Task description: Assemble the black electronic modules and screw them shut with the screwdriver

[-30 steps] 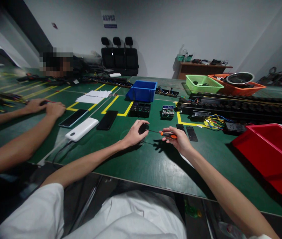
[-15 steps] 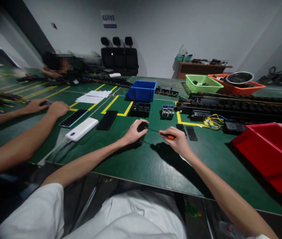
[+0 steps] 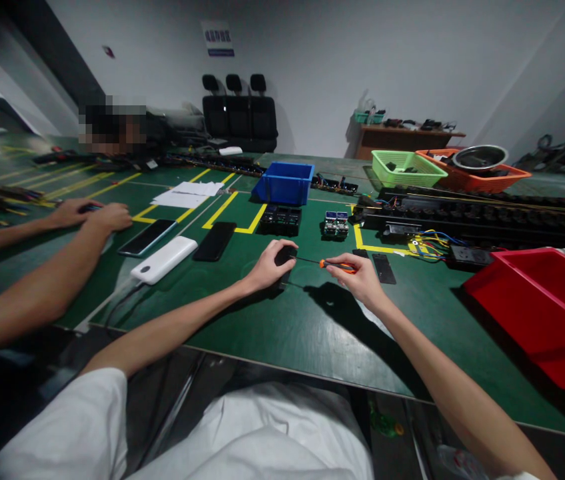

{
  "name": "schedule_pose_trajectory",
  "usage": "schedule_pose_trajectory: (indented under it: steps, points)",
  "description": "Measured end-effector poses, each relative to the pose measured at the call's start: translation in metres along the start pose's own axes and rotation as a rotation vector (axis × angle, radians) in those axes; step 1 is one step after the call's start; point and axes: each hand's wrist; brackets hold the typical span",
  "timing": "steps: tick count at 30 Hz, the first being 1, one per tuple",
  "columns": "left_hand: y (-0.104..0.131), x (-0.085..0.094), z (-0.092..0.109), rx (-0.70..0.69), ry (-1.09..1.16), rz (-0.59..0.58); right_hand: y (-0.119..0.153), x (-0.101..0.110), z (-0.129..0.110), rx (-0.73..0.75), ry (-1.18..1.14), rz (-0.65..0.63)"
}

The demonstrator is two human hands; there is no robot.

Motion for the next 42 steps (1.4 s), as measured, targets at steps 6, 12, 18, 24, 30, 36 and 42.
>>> schedule_pose_trajectory:
  steps: [6,12,18,24,30,36,42]
  points:
    - [-0.003,-0.001,-0.006,0.025,0.060,0.021,-0.001,0.004,-0.001,0.218,0.179,0.072]
    - [-0.009,-0.001,-0.014,0.303,0.571,0.152,-0.006,0.007,0.002,0.029,-0.034,0.112]
    - [-0.013,0.002,-0.014,0.473,0.875,0.161,-0.005,-0.001,0.009,-0.089,-0.183,0.007]
    - [-0.011,-0.001,-0.005,0.520,1.106,0.181,0.001,-0.013,0.010,-0.148,-0.245,-0.079]
    - [-0.014,-0.003,0.003,0.833,1.517,0.121,0.005,-0.023,0.009,-0.098,-0.223,-0.071]
    - [-0.014,0.003,0.002,1.024,1.622,0.025,0.005,-0.021,0.007,-0.094,-0.222,-0.081]
    - [-0.015,0.005,-0.004,0.790,1.490,0.016,0.000,-0.008,0.003,-0.108,-0.183,-0.013]
Point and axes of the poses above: each hand's wrist, its own y-axis away from the middle knuckle, its own x-axis out of the back of the hand, z = x × y, and after that the axes turned 5 degrees about -x, right-handed
